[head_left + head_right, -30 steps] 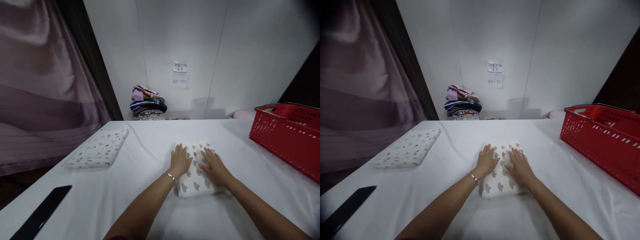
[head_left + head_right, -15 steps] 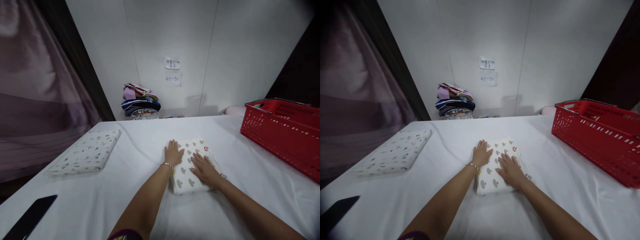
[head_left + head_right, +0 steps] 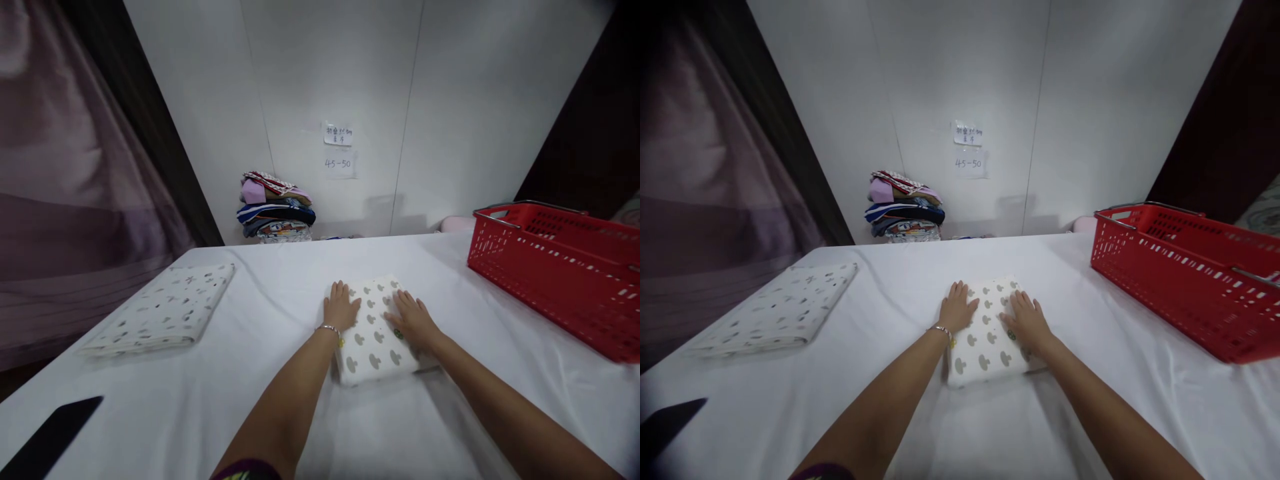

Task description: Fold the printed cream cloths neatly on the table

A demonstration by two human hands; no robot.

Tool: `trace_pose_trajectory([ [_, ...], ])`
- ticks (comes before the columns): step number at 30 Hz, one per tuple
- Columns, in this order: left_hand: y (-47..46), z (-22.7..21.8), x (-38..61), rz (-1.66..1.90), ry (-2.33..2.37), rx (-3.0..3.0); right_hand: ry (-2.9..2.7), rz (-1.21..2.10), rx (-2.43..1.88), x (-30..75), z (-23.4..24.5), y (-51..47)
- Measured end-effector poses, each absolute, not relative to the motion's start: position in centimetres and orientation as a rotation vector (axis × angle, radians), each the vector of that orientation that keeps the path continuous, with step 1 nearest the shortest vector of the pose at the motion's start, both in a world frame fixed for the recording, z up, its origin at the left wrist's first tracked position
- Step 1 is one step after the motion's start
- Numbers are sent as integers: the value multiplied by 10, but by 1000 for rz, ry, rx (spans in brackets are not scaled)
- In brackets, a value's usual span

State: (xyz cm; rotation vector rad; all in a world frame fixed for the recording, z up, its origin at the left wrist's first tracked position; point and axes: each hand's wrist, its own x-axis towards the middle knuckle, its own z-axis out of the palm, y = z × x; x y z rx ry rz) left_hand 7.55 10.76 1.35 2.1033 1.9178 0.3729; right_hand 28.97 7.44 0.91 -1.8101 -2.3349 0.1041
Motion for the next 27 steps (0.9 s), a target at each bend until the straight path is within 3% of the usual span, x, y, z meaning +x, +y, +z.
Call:
trace_pose_trajectory([
  [14,110,11,75,450,1904,2089,-2297,286,-1831,290,0,126],
  [21,89,11,56,812,1915,1785,-2046,568,-1781,317,6,91],
  [27,58,11,37,794,1859,1428,-1840,598,-1877,350,-14,51],
])
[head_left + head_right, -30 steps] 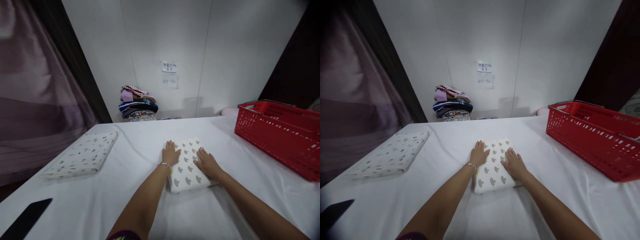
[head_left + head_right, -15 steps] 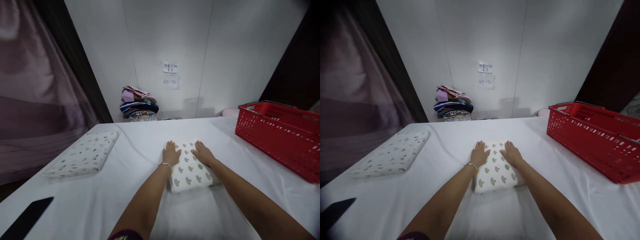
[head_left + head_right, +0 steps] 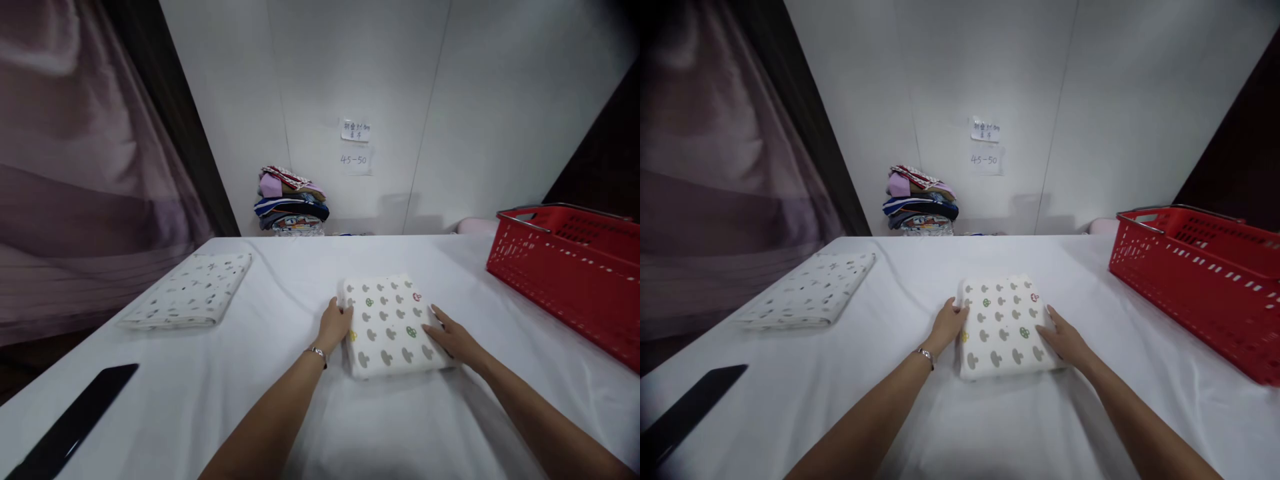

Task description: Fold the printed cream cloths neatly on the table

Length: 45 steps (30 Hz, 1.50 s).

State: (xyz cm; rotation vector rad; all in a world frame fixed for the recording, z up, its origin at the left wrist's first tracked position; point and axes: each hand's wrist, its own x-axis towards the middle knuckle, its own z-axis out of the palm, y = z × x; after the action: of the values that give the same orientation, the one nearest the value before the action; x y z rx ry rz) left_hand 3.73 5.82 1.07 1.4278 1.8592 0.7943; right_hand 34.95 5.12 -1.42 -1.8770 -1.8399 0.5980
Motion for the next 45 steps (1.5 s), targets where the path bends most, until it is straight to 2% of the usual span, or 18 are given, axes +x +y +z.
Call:
trace_pose_trajectory([
  [4,48,12,38,765,1793,1305,-1853,558,-1891,351,-17,45],
  [9,25,18,58,841,1598,1097,-1869,671,-1818,366,1,60],
  [16,0,18,76,775,1260,832,-2025,264,-1935,393,13,82],
  [19,17,13,68,888,1360,812,-2193,99,-1703,361,14,63],
  [25,60,9,54,959,1643,1018,-2601,255,-1299,275,12,1],
  [31,83,17,53,884,1840,1279,-2676,282,-1259,262,14,-20],
  [40,99,16,57,760,1985,1434,-2601,25,-1130,256,-8,-38],
  [45,98,17,54,841,1959,1353,-2585,200,-1084,262,2,-37],
])
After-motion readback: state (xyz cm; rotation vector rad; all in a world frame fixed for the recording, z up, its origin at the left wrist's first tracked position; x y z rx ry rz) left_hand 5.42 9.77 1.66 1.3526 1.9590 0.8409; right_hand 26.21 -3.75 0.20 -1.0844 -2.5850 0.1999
